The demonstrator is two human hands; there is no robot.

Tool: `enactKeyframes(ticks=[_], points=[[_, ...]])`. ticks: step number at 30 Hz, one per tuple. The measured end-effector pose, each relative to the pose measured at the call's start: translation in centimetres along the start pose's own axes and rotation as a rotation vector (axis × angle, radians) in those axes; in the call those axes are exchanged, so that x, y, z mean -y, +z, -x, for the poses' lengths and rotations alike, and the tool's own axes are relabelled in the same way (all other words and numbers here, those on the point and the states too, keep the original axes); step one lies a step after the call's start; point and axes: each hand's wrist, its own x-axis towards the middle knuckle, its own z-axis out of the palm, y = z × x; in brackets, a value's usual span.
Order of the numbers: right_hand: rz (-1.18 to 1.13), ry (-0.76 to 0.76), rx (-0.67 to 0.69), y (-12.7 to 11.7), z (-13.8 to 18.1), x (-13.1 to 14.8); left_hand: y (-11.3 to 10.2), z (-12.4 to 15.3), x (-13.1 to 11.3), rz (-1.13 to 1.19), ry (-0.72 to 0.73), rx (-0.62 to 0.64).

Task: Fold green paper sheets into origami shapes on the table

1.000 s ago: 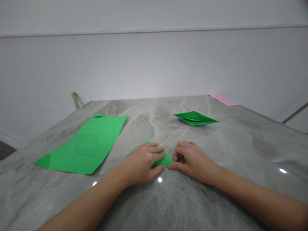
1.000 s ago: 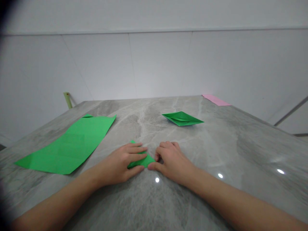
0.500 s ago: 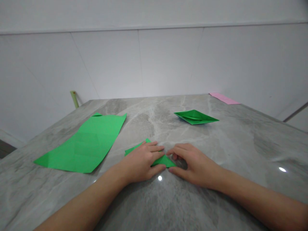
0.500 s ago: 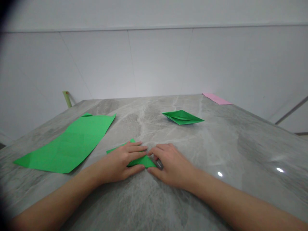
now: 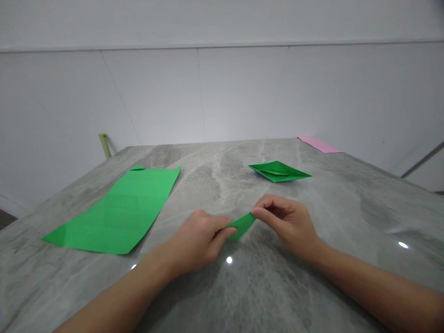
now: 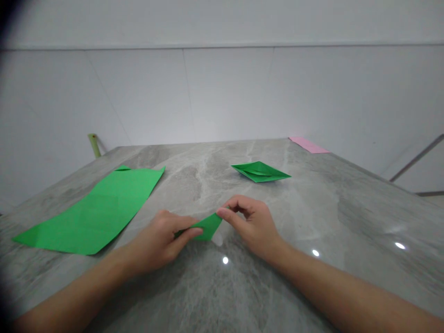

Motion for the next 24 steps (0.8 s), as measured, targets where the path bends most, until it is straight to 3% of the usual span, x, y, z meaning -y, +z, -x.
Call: enactKeyframes(ticks=[5, 8, 12, 15, 18, 24], points=[[-0.197, 0.204, -0.155, 0.2, -0.2, 0.1, 0.1, -0.2, -0.9, 0.730, -0.307, 0.196], [-0.337, 0.287, -0.225, 0.0, -0.7, -0.2, 0.5, -0.2, -0.8, 0.888, -0.373, 0.240], [-0.552, 0.429, -0.070, 0.0, -0.9, -0.5, 1.2, -0.3, -0.6, 0.774, -0.340, 0.158], [-0.452, 0.456, 0.069, 0.4, -0.4, -0.4, 1.6, -0.4, -0.5, 0.514, -0.249, 0.013], [-0.350, 0.462, 0.121, 0.9, 0.0, 0.1, 1.9, -0.5, -0.5, 0.308, -0.166, -0.097], [-0.234, 0.471, 0.207, 1.2, 0.3, 0.8, 1.9, -0.5, -0.3, 0.346, -0.186, -0.230]])
